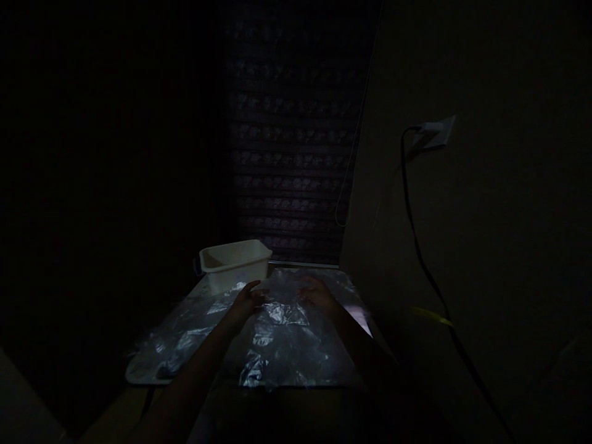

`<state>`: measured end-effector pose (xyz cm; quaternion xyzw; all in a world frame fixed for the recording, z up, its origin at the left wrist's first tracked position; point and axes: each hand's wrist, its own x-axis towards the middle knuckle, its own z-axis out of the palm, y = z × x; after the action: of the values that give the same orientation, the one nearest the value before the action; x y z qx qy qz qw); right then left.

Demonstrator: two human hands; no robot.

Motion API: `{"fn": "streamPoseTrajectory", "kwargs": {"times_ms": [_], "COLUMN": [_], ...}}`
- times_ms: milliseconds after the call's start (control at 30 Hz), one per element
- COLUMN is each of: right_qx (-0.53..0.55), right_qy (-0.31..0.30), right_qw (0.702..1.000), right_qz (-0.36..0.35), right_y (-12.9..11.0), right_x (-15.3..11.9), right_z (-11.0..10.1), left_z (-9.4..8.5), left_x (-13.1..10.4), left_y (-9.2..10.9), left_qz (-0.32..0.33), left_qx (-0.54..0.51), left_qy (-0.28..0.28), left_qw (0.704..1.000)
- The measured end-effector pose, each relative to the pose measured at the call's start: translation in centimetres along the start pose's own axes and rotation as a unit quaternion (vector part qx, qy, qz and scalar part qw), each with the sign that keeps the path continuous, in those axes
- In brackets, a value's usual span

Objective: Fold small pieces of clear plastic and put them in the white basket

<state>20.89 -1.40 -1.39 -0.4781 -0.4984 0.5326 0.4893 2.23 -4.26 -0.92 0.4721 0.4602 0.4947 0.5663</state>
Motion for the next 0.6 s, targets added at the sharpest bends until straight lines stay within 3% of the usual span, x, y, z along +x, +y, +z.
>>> {"fn": "streamPoseTrajectory", "kwargs": {"times_ms": [133,400,500,600], "right_qx": [0.014,-0.025,-0.05,-0.064], "right_qy": [0.001,-0.072,-0.066,-0.025], "right_qw": [1.0,0.997,0.996,0.998], "right_qz": [-0.007,0.032,0.032,0.011], "right_y": [-0.1,0.0,-0.1,-0.1], "right_x": [0.0,-0.3,-0.3,-0.2], "right_z": [0.4,-0.3,-0.4,-0.2], "left_z": [-0.3,-0.2,-0.4,-0.7], "left_x": [0.3,1.1,1.1,0.5], "left_y": [-0.5,-0.8,-0.4,0.3], "left_qz": [0.005,0.052,0.063,0.121], "left_qx": [0.026,0.054,0.052,0.135], "left_qy": [-0.038,-0.02,0.013,0.097], "left_qw": [0.999,0.997,0.997,0.979]}}
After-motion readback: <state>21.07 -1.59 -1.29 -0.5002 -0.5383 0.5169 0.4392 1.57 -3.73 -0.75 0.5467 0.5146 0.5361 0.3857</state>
